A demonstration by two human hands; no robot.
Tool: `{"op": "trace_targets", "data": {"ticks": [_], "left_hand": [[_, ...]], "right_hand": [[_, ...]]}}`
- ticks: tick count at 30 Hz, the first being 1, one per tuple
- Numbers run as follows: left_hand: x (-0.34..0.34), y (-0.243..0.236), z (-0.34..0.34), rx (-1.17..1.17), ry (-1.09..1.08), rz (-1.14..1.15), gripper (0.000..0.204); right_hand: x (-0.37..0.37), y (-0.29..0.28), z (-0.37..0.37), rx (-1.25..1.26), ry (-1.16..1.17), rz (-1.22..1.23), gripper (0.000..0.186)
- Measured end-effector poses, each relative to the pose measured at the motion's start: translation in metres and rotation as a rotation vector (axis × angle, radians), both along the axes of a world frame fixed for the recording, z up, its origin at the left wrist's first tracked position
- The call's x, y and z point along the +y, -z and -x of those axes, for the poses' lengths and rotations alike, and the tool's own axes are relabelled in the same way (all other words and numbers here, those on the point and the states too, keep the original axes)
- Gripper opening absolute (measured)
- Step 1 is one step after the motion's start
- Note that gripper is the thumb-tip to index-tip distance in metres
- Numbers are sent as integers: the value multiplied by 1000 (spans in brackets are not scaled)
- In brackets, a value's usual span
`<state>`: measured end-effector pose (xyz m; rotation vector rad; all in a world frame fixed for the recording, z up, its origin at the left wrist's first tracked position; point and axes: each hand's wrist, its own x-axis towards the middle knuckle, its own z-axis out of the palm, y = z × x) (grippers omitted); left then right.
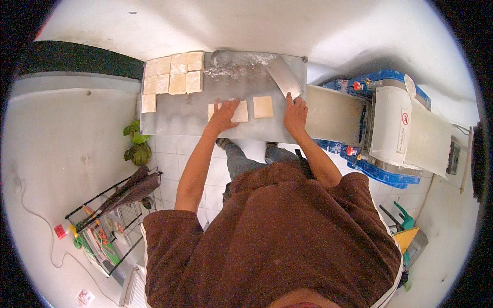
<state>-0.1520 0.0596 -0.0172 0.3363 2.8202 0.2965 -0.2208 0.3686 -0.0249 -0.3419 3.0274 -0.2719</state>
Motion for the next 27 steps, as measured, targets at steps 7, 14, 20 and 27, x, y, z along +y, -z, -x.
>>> {"op": "trace_targets", "data": {"ticks": [7, 14, 20, 27], "left_hand": [[55, -20, -45, 139, -435, -153, 122], [114, 28, -130, 189, -1232, -483, 87], [154, 53, -145, -401, -1516, -1925, 73], [190, 39, -137, -255, -1437, -2319, 53]], "right_hand": [[-28, -4, 16, 225, -365, 336, 51], [-58, 11, 38, -158, -632, 367, 44], [-44, -9, -7, -330, -627, 285, 43], [-33, -19, -55, -393, -718, 346, 45]]}}
